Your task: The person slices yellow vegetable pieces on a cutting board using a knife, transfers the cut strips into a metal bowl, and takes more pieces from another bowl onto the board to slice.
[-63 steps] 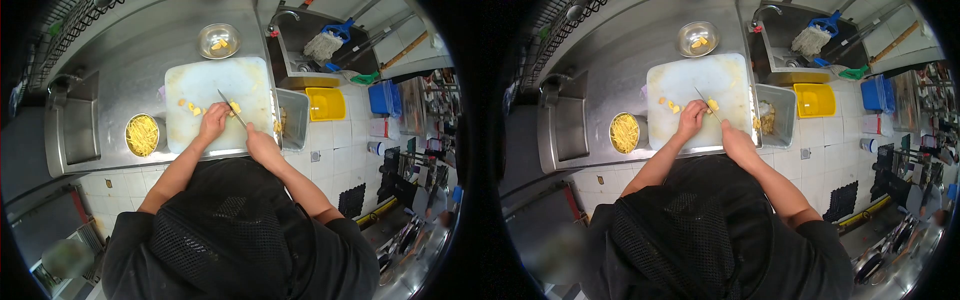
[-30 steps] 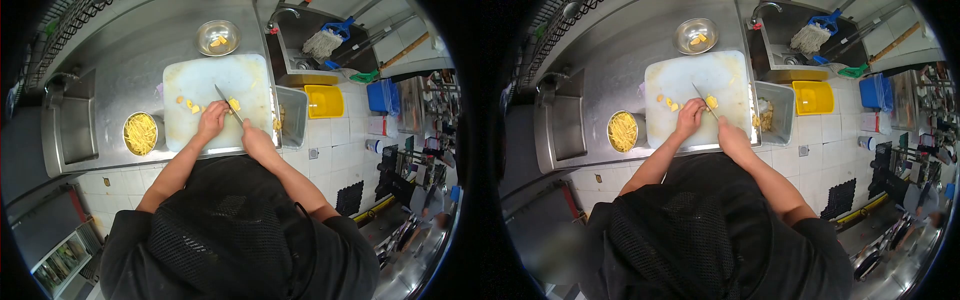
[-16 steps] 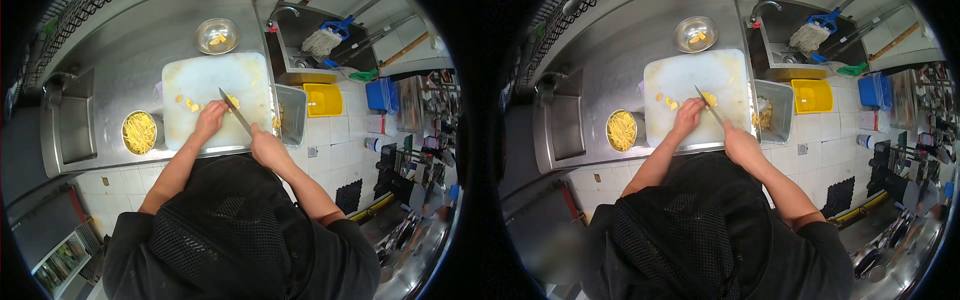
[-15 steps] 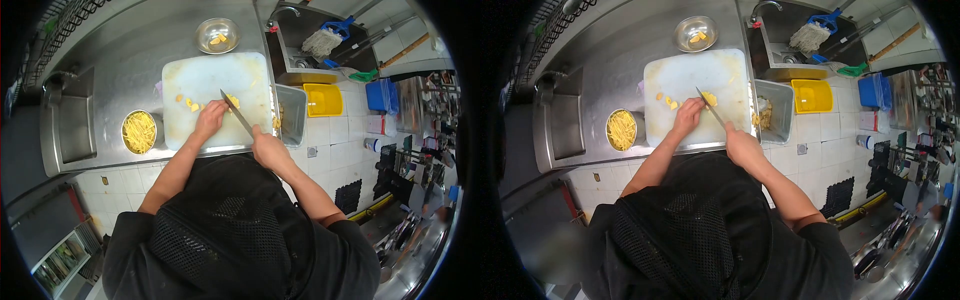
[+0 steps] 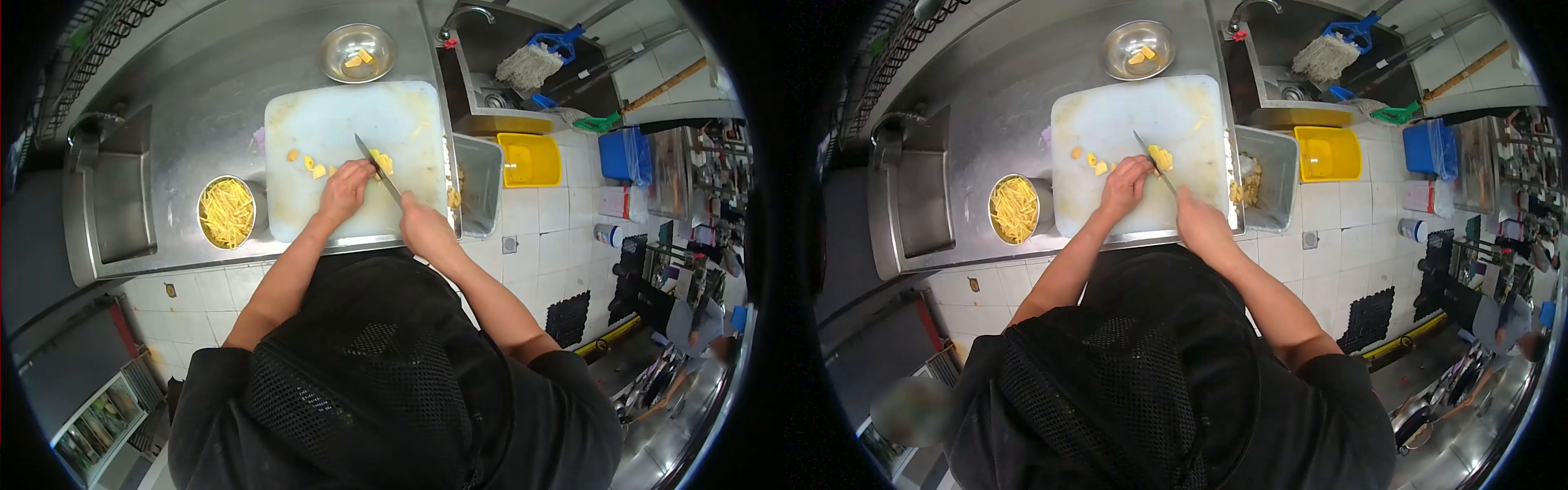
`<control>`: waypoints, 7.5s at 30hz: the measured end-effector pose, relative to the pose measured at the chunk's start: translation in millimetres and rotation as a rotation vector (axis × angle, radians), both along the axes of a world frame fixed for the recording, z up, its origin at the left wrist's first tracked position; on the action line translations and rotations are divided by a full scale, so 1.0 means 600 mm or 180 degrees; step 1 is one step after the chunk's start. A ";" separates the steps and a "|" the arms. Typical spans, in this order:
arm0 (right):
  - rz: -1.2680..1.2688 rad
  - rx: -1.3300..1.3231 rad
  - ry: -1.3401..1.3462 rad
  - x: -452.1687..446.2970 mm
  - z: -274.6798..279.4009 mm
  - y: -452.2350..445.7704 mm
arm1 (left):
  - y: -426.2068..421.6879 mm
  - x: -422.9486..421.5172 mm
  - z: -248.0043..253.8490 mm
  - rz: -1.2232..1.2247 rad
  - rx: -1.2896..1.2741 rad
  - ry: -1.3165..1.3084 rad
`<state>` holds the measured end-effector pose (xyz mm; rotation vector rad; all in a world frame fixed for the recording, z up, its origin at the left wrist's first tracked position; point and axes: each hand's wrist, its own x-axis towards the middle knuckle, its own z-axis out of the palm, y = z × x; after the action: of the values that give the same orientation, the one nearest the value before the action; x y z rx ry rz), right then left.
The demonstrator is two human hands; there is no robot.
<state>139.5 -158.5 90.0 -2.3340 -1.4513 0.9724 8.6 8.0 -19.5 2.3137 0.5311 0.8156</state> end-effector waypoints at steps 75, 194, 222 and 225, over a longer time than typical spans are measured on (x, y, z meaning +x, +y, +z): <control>-0.0068 0.0098 -0.0020 0.005 0.026 0.031 | 0.018 -0.005 0.013 -0.0343 0.0333 0.0108; -0.1184 0.1343 -0.0542 0.021 -0.059 -0.143 | 0.101 0.050 0.091 -0.0632 -0.0914 0.1020; -0.1508 0.1806 0.0622 0.009 -0.114 0.104 | 0.096 0.036 0.054 -0.0936 -0.0836 0.0998; -0.1315 0.1784 0.0489 0.013 -0.126 0.100 | 0.088 0.036 0.061 -0.0841 -0.0778 0.0947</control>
<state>147.0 -98.5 14.5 -1.9716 -0.9618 0.5289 30.3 60.6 16.8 2.2236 0.4118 0.2666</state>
